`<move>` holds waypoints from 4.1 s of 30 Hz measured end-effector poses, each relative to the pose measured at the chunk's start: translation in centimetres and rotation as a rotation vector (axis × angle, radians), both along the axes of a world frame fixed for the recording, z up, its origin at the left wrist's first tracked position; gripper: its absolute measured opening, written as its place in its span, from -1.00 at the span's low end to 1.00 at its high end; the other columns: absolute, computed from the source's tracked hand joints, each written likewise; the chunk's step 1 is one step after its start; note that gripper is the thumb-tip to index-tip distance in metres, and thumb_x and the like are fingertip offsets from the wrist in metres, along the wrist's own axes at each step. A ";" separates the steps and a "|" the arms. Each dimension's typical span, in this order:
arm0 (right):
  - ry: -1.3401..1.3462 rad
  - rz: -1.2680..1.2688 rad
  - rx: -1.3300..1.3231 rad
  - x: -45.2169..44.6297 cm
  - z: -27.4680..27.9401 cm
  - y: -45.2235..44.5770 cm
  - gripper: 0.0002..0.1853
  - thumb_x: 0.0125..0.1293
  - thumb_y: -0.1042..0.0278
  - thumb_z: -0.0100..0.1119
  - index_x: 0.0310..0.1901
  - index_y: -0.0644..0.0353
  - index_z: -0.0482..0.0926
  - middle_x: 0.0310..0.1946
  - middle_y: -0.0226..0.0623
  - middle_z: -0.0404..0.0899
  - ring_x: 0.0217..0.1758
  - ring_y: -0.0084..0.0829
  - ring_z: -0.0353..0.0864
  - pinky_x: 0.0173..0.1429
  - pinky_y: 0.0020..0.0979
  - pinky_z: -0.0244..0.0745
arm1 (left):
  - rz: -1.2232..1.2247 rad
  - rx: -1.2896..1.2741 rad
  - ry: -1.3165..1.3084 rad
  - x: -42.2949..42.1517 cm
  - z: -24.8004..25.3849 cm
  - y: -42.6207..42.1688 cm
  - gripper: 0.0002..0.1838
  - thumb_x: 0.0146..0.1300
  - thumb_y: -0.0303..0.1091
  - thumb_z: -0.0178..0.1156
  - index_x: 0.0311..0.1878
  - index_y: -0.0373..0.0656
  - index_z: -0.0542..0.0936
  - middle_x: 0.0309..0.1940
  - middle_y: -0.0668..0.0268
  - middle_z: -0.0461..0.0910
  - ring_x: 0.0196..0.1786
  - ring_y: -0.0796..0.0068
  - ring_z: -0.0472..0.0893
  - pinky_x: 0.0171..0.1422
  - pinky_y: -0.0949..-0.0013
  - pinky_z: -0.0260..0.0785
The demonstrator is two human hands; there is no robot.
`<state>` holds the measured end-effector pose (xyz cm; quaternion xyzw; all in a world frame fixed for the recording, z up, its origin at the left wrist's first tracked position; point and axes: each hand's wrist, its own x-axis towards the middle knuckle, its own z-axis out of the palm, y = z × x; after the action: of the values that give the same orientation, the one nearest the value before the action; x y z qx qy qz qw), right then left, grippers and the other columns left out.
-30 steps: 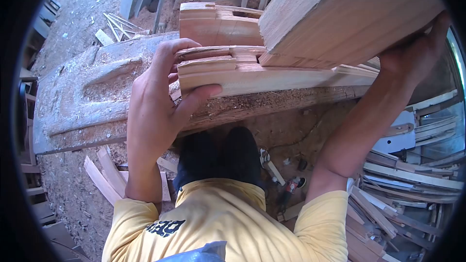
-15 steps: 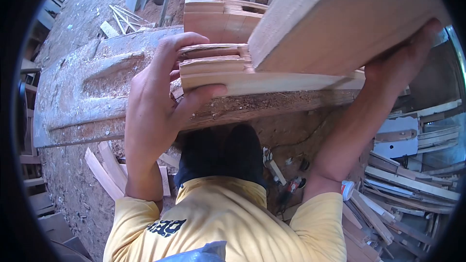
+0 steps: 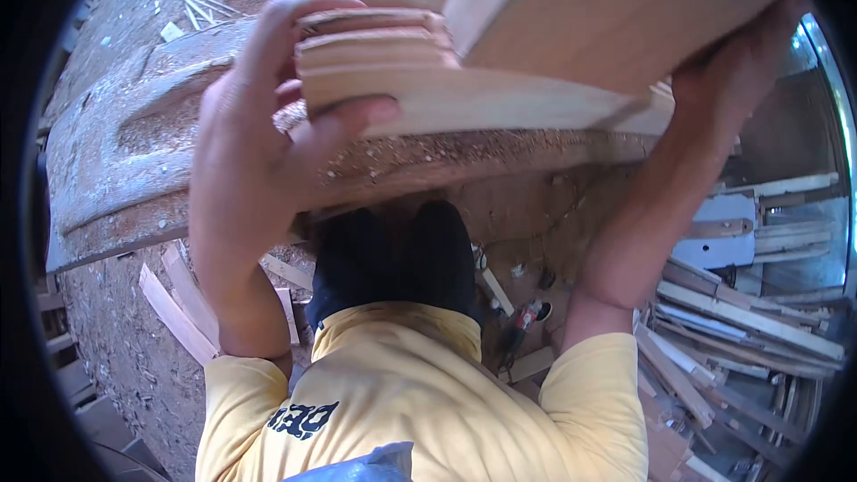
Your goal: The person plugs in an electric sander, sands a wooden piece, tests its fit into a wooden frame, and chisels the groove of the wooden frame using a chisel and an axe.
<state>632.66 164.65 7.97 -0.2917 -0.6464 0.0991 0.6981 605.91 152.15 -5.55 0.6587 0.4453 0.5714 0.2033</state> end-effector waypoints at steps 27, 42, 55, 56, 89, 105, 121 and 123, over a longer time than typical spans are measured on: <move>-0.033 0.520 -0.075 1.6 0.2 -2.6 -0.11 0.53 -0.23 0.17 0.55 0.40 0.24 0.51 -0.11 0.36 0.55 -0.28 0.35 0.62 -0.28 0.20 | 0.036 -0.135 0.267 6.3 9.5 -1.6 0.08 0.20 -0.44 0.53 0.62 -0.21 -0.02 -0.01 -0.02 0.74 0.01 0.19 0.75 0.18 0.18 0.59; 0.189 0.500 0.026 3.2 6.3 -7.4 -0.31 0.53 -0.10 0.21 0.43 0.34 0.43 0.29 -0.15 0.58 0.34 -0.31 0.56 0.47 -0.25 0.37 | 0.286 0.041 0.547 5.5 5.4 0.7 -0.32 0.14 -0.05 0.59 0.23 -0.05 0.48 -0.09 0.30 0.78 -0.12 0.38 0.72 0.07 0.25 0.56; -0.406 -1.235 -0.244 30.4 -5.3 -37.7 -0.36 0.45 -0.16 0.29 0.29 0.26 0.58 0.14 -0.17 0.71 0.15 -0.32 0.69 0.30 -0.27 0.50 | 0.149 -0.065 0.674 2.1 5.3 3.6 -0.59 0.54 -0.07 0.23 0.27 -0.12 0.67 0.19 0.25 0.69 0.24 0.37 0.63 0.38 0.26 0.44; -0.491 -1.445 -0.340 31.8 -6.4 -40.6 -0.36 0.44 -0.16 0.30 0.28 0.25 0.60 0.12 -0.17 0.72 0.14 -0.32 0.70 0.29 -0.27 0.51 | 0.205 -0.033 0.743 1.9 5.4 3.9 -0.52 0.52 0.04 0.23 0.29 -0.09 0.67 0.19 0.21 0.69 0.26 0.29 0.64 0.42 0.18 0.43; -1.328 -0.910 -2.244 59.7 -48.2 -61.9 -0.03 0.11 -0.07 0.57 0.52 0.04 0.33 0.49 -0.01 0.41 0.58 0.04 0.33 0.59 0.10 0.26 | 0.470 0.095 0.557 0.1 4.5 -2.4 -0.54 0.47 -0.28 0.30 0.35 -0.21 0.53 0.31 0.13 0.59 0.30 0.19 0.62 0.46 0.08 0.44; -1.360 0.116 -1.175 30.5 -52.4 -27.4 -0.23 0.30 0.03 0.40 0.48 0.09 0.37 0.41 0.02 0.48 0.50 0.03 0.44 0.53 0.00 0.37 | 1.303 -0.816 0.362 -10.7 -32.3 -49.0 -0.78 0.33 -0.32 0.34 -0.04 -0.21 0.68 -0.08 0.10 0.71 0.01 0.13 0.68 0.20 0.13 0.49; -1.287 1.265 -0.537 -6.4 -50.8 -34.6 -0.33 0.35 0.06 0.34 0.42 0.13 0.43 0.37 0.03 0.52 0.47 0.03 0.47 0.51 -0.02 0.38 | 1.378 -1.696 -0.299 11.7 -53.1 -62.8 -0.70 0.32 -0.06 0.29 -0.06 -0.06 0.72 -0.03 0.04 0.75 0.07 -0.07 0.71 0.19 -0.04 0.54; -1.312 1.320 -0.500 -7.3 -51.0 -35.1 -0.35 0.35 0.06 0.33 0.41 0.13 0.44 0.36 0.03 0.52 0.47 0.03 0.47 0.51 -0.03 0.38 | 1.431 -1.608 -0.353 13.4 -53.0 -60.0 -0.59 0.32 -0.04 0.33 0.11 -0.08 0.65 0.12 0.01 0.65 0.20 -0.12 0.63 0.24 -0.10 0.49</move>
<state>625.33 129.57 -43.03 -0.0069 -0.9021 0.4239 -0.0807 619.30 92.19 -58.59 -0.1700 0.9334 0.1855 0.2559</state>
